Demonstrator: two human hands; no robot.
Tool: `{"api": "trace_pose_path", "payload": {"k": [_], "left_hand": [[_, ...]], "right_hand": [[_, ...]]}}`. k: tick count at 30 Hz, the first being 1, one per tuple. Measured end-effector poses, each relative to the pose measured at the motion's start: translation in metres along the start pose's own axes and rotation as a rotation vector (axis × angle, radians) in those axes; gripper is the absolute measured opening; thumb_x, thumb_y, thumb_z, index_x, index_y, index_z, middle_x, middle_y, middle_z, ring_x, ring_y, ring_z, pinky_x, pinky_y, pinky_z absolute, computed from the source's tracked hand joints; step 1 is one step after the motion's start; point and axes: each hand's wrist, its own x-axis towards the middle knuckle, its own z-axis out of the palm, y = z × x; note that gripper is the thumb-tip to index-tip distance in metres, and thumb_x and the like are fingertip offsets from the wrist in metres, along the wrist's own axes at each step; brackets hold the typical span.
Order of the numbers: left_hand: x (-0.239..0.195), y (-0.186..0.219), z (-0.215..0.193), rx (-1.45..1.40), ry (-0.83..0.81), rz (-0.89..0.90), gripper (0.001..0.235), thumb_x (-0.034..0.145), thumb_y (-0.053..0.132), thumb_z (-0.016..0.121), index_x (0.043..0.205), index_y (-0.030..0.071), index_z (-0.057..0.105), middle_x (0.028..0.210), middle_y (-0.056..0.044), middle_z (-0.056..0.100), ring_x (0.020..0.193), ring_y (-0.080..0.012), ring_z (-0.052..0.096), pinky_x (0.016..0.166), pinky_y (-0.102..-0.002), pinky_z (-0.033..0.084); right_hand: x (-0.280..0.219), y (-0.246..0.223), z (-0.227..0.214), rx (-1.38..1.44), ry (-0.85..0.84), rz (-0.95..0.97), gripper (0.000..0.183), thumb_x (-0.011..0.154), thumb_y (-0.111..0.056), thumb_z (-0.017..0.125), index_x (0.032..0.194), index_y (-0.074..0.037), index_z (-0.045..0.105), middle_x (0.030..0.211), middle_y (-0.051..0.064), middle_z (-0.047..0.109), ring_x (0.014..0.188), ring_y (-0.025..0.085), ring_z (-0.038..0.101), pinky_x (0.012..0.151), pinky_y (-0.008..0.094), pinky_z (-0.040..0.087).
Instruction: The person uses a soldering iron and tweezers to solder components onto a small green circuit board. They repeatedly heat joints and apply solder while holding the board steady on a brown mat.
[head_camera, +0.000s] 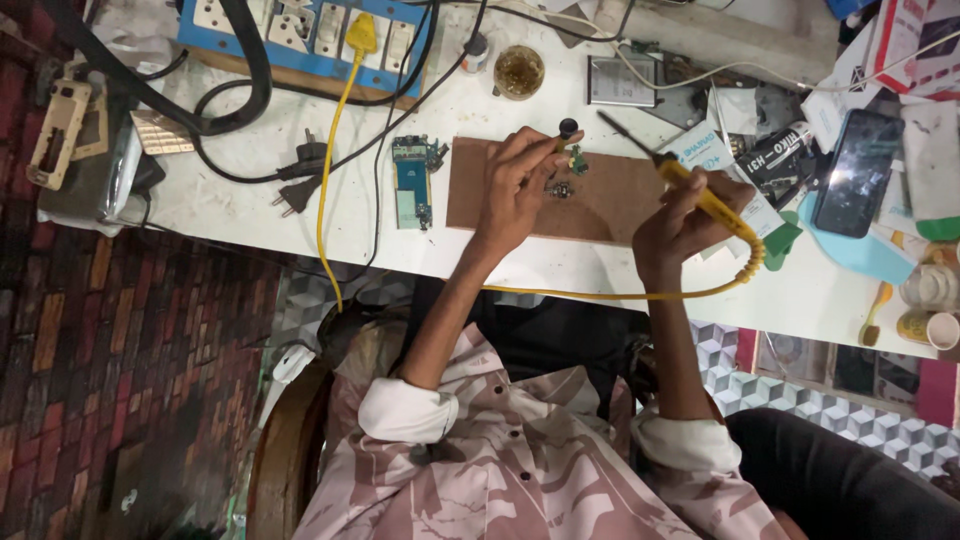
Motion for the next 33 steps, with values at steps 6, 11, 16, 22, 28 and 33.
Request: {"api": "trace_pose_path", "payload": {"k": [6,11,16,22,28,33], "left_hand": [[-0.001,0.001,0.001,-0.113,-0.013,-0.052,0.025,0.106,0.008,0.057,0.127,0.005,0.071,0.098,-0.008,0.065,0.077,-0.0165,0.060,0.069,-0.031,0.045],[0.003,0.004,-0.002,-0.036,-0.018,0.018,0.024,0.104,0.002,0.057,0.123,0.000,0.071,0.100,-0.009,0.066,0.084,-0.0218,0.062,0.077,-0.036,0.048],[0.005,0.006,-0.003,-0.175,-0.060,-0.121,0.022,0.101,0.002,0.059,0.121,-0.002,0.069,0.103,-0.010,0.066,0.086,-0.0219,0.063,0.077,-0.034,0.048],[0.007,0.004,-0.003,-0.023,-0.040,-0.031,0.024,0.096,0.002,0.066,0.119,0.000,0.072,0.099,-0.010,0.069,0.083,-0.0251,0.061,0.081,-0.037,0.044],[0.004,0.000,-0.004,-0.116,-0.052,-0.099,0.023,0.098,0.005,0.066,0.120,0.000,0.071,0.100,-0.010,0.068,0.085,-0.0239,0.062,0.079,-0.035,0.046],[0.005,-0.001,-0.001,-0.073,-0.044,-0.033,0.021,0.098,0.009,0.068,0.117,-0.001,0.071,0.100,-0.010,0.068,0.086,-0.0233,0.063,0.083,-0.037,0.046]], "right_hand": [[0.015,-0.009,0.028,0.210,-0.094,0.160,0.029,0.116,-0.030,0.053,0.121,-0.003,0.048,0.100,0.013,0.067,0.068,0.011,0.056,0.062,0.025,0.047],[0.032,-0.013,0.051,0.296,-0.275,0.356,0.026,0.115,-0.024,0.051,0.128,-0.002,0.050,0.101,0.013,0.069,0.064,0.010,0.060,0.054,0.023,0.044],[0.042,-0.014,0.057,0.255,-0.386,0.421,0.024,0.117,-0.020,0.054,0.130,0.000,0.055,0.111,0.012,0.071,0.075,0.008,0.059,0.059,0.022,0.043],[0.041,-0.023,0.058,0.206,-0.362,0.413,0.025,0.112,-0.015,0.059,0.131,0.001,0.060,0.114,0.012,0.075,0.072,0.006,0.059,0.061,0.021,0.045],[0.041,-0.036,0.064,0.065,-0.369,0.459,0.027,0.106,-0.012,0.069,0.129,0.003,0.067,0.111,0.011,0.077,0.073,0.007,0.062,0.069,0.022,0.053],[0.045,-0.045,0.066,-0.030,-0.392,0.468,0.024,0.104,-0.012,0.071,0.123,0.002,0.070,0.106,0.010,0.077,0.075,0.006,0.066,0.070,0.021,0.055]]}}
